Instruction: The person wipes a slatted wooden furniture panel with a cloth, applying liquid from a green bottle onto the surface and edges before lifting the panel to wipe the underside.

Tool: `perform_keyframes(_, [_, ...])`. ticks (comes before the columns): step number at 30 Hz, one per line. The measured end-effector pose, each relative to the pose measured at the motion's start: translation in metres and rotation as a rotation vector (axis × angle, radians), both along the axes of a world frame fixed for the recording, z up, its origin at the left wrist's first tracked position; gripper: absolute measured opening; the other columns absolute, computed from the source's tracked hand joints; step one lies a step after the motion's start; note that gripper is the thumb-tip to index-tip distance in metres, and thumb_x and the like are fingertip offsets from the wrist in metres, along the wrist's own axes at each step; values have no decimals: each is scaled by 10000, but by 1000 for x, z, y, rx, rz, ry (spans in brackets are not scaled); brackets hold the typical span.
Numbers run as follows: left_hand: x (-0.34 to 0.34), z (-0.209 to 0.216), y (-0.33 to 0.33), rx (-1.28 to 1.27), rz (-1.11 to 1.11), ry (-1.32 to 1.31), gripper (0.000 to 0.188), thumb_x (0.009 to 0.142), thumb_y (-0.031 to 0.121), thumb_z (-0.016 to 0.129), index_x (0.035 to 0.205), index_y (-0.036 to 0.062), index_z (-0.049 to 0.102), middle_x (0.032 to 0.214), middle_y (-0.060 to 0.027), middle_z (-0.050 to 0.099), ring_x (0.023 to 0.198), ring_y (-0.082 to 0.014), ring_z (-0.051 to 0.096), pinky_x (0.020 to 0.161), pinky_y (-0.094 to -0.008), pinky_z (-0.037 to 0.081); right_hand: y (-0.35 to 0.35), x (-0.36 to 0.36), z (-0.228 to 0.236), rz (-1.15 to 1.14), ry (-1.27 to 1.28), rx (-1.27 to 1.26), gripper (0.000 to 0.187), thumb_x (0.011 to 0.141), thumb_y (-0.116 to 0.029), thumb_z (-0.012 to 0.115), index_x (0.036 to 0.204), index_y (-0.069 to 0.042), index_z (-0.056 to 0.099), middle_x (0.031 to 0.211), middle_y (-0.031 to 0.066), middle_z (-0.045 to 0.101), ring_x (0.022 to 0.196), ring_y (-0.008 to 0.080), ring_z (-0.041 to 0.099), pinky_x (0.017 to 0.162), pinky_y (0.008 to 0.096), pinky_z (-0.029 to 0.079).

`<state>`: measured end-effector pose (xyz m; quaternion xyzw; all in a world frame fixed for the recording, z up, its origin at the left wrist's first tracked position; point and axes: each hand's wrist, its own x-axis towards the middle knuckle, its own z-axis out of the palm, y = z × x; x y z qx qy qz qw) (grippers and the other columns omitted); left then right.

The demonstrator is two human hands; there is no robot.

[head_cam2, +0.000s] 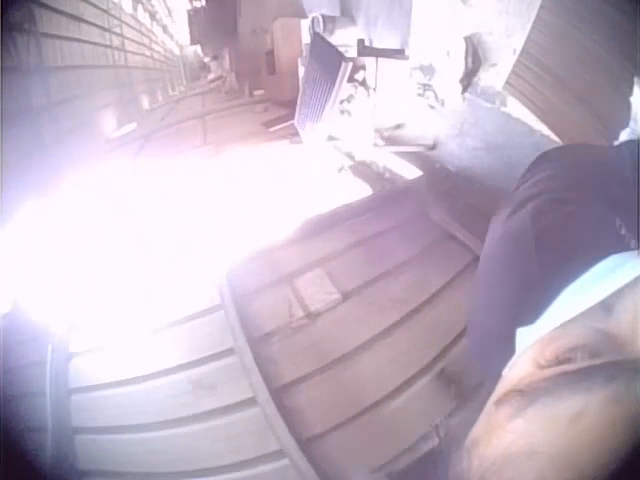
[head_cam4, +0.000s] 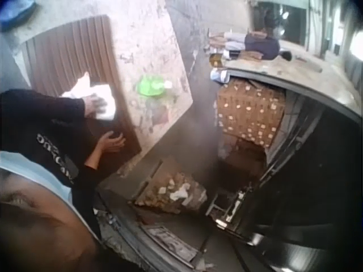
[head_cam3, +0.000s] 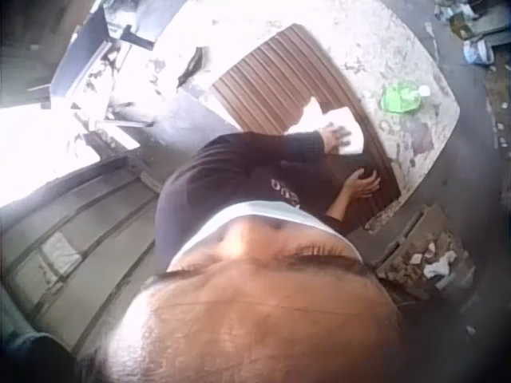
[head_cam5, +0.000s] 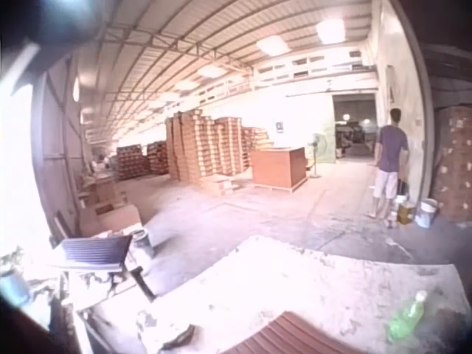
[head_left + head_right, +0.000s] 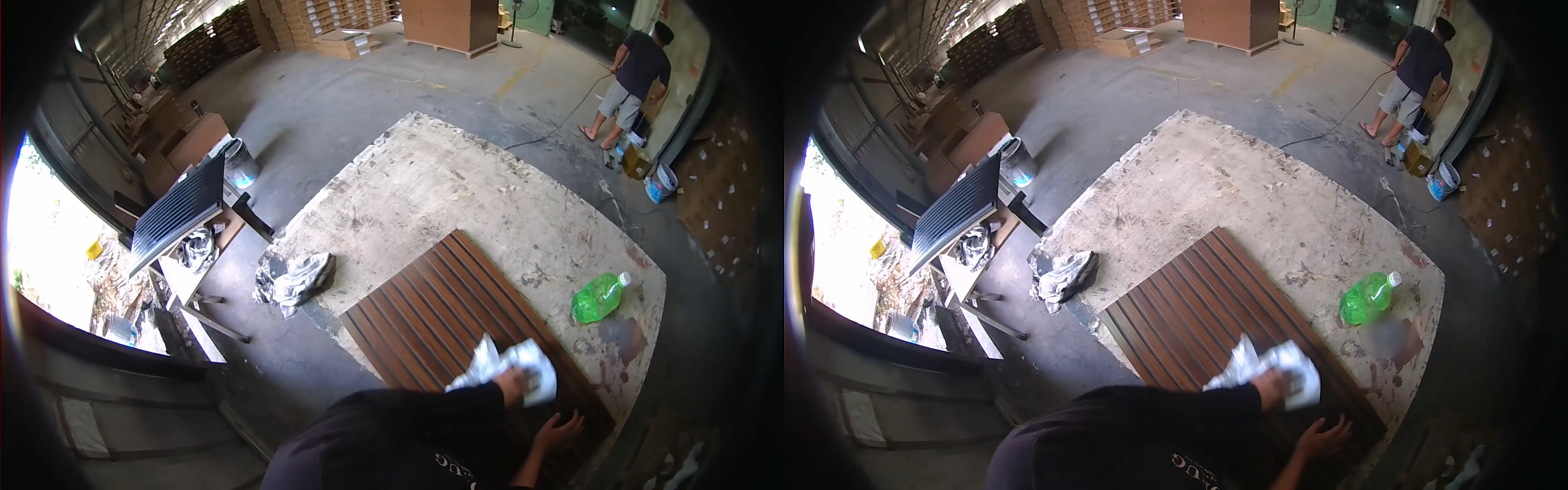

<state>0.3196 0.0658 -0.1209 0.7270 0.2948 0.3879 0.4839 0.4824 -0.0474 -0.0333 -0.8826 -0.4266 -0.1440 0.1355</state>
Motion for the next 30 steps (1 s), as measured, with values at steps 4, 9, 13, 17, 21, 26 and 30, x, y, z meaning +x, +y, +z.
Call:
perform_keyframes(4, [-122, 110, 128, 397, 408, 882, 525, 840, 397, 521, 1329, 226, 437, 1439, -67, 334, 1299, -336, 300, 985, -589, 293, -8, 17, -12, -55, 38, 28, 531, 813, -251, 599, 1306, -148, 430, 1403, 147, 367, 1282, 341, 353, 1023, 516, 288])
perform_keyframes(9, [-194, 130, 186, 206, 687, 1017, 509, 893, 392, 453, 1367, 215, 397, 1477, -87, 279, 1376, -361, 176, 1064, -578, 166, 6, 7, 1, -22, -79, 30, 524, 795, -232, 623, 1283, -150, 449, 1386, 145, 387, 1266, 330, 375, 1000, 496, 325])
perform_keyframes(13, [-128, 116, 145, 266, 550, 1038, 533, 882, 385, 475, 1377, 213, 376, 1459, -96, 299, 1352, -332, 242, 1082, -564, 142, 3, -6, 17, -119, -53, -43, 515, 794, -261, 618, 1270, -149, 459, 1368, 143, 408, 1247, 346, 387, 992, 508, 325])
perform_keyframes(17, [-30, 98, 37, 389, 93, 939, 609, 880, 437, 474, 1418, 224, 284, 1487, -82, 251, 1380, -306, 189, 1099, -578, 97, -4, -11, 28, -133, -49, -100, 514, 793, -271, 612, 1269, -152, 460, 1361, 141, 421, 1239, 354, 391, 987, 534, 314])
perform_keyframes(21, [-9, 80, -11, 474, 1, 786, 579, 850, 378, 524, 1372, 193, 356, 1423, -102, 334, 1321, -316, 285, 1090, -546, 161, -32, 14, 19, -49, -35, -69, 534, 808, -348, 613, 1275, -140, 458, 1354, 157, 428, 1255, 360, 368, 991, 542, 304])
perform_keyframes(26, [-116, 76, 63, 117, 482, 1077, 538, 826, 273, 548, 1326, 121, 417, 1284, -122, 489, 1201, -312, 439, 987, -442, 359, -65, 72, 24, 244, 132, 25, 629, 810, -437, 631, 1322, -138, 420, 1390, 213, 345, 1286, 402, 309, 1034, 545, 256])
perform_keyframes(30, [-129, 131, 69, -75, 874, 1331, 675, 836, 550, 509, 1414, 270, 302, 1503, -33, 230, 1375, -316, 197, 1077, -533, 197, -145, 141, 12, 33, 279, -66, 782, 764, -600, 599, 1378, -179, 358, 1457, 199, 222, 1348, 415, 175, 1027, 625, 178])
